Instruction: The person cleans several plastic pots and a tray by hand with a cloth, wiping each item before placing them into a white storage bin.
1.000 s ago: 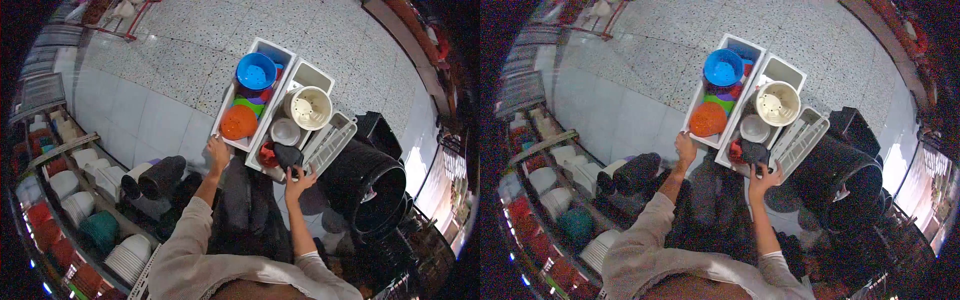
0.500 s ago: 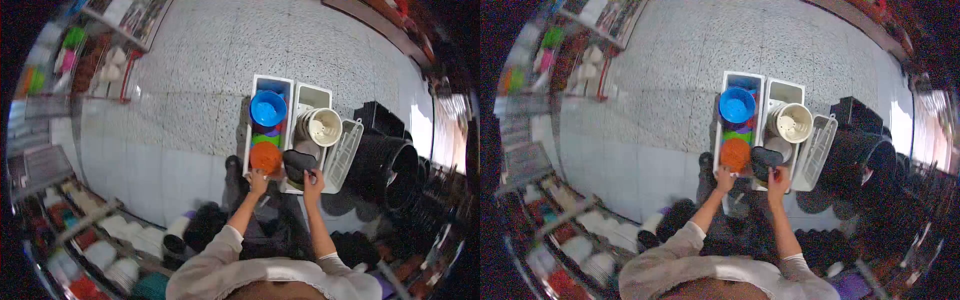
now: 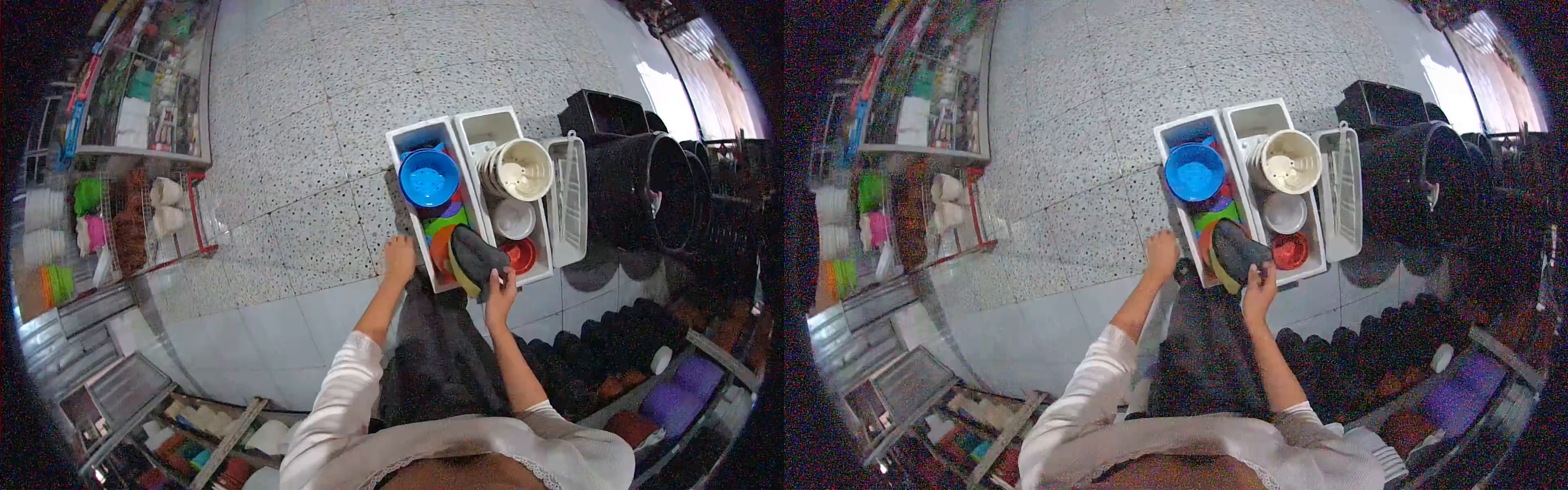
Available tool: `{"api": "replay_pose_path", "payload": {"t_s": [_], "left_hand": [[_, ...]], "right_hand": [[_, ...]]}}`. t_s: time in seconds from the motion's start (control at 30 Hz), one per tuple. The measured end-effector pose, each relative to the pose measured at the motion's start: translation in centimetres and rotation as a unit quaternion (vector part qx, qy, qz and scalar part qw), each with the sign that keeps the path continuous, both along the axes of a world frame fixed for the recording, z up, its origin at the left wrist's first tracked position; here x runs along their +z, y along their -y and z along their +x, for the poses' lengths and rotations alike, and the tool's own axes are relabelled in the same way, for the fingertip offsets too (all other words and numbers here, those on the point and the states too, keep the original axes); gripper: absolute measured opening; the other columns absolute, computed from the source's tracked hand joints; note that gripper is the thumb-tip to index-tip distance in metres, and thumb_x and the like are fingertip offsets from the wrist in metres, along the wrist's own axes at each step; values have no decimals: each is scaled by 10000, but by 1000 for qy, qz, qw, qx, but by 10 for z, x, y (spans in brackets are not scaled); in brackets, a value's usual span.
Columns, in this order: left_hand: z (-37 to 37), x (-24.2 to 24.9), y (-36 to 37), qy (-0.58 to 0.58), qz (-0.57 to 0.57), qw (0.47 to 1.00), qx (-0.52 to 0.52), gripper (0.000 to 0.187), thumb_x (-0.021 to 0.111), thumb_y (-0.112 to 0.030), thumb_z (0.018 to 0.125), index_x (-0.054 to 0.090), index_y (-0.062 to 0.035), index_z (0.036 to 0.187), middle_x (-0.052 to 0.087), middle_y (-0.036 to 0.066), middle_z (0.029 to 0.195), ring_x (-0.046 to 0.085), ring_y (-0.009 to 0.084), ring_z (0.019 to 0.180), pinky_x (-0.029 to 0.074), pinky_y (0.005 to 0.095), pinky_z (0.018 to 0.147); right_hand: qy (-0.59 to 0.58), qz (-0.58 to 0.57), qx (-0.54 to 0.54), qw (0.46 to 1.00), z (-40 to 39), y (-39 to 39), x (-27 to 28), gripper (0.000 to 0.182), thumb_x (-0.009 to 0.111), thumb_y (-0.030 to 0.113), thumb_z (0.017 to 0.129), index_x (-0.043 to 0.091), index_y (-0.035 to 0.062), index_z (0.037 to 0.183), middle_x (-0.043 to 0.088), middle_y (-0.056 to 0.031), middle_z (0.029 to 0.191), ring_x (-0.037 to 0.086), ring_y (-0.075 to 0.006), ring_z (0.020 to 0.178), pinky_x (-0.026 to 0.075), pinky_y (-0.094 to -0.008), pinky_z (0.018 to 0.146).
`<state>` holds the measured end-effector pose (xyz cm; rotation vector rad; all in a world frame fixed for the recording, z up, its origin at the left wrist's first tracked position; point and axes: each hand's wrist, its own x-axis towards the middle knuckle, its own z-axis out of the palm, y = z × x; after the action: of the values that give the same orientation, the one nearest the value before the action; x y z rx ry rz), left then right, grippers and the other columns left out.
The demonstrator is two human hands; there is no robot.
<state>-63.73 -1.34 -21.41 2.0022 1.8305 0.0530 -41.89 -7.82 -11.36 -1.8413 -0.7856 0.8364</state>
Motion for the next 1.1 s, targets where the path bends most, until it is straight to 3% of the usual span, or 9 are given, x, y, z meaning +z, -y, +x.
{"api": "replay_pose_path", "payload": {"t_s": [0.27,0.47,0.67,0.77,0.87,0.93,1.0,1.03,1.1], "left_hand": [[55,-97,-90,-121,139,973,-141,274,425,-133,823,556,-69,1055,520,139,1146,493,264,1063,352,445,914],[73,-133,-119,-86,56,990,-101,192,480,-230,838,649,-139,846,646,96,797,619,262,779,344,478,891],[83,-33,-122,83,50,987,129,306,536,-328,841,616,-36,801,613,169,702,596,336,693,393,444,772],[75,28,-115,218,71,962,147,336,545,-337,842,614,-7,845,622,171,741,591,331,685,417,438,611],[83,75,-100,368,64,901,220,328,547,-313,843,612,7,872,610,139,702,567,239,632,396,412,564],[85,95,-91,404,-40,887,220,356,504,-317,874,611,21,841,584,109,655,525,173,622,389,386,559],[96,132,-97,453,86,867,191,379,493,-290,896,512,5,659,468,40,570,407,125,548,323,343,487],[102,150,-101,470,147,854,171,436,487,-276,907,463,-3,568,410,5,528,348,101,511,290,321,452],[87,197,-118,484,46,859,157,453,494,-281,905,413,-10,551,358,-19,517,302,81,501,250,313,433]], "right_hand": [[-16,-1,31,999,65,18,-15,202,557,127,853,498,1,1000,473,-14,805,423,-98,734,372,-232,649],[-72,-89,-1,993,101,34,-16,230,539,146,872,478,-21,1018,482,-55,837,441,-100,800,382,-223,726],[-47,-77,24,996,115,16,8,305,543,205,877,480,-35,1054,542,-105,905,496,-136,847,421,-281,749],[-18,10,63,998,93,-36,80,332,556,234,864,491,-28,1057,565,-136,912,543,-188,852,445,-318,728],[8,46,188,981,51,-80,130,331,545,240,849,498,13,1085,559,-162,1007,557,-278,892,438,-365,758],[175,112,255,944,12,-111,133,332,534,256,836,508,75,1113,518,-147,1113,490,-294,988,357,-435,862],[346,43,214,912,-18,-138,143,325,514,289,835,521,133,1120,480,-127,1193,409,-287,1087,256,-499,913],[300,36,199,932,-20,-151,133,321,500,289,842,520,175,1141,449,-108,1238,358,-258,1157,224,-526,913],[274,-14,125,954,-27,-172,107,326,491,294,840,536,169,1138,502,-121,1178,414,-265,1127,230,-536,913]]}}
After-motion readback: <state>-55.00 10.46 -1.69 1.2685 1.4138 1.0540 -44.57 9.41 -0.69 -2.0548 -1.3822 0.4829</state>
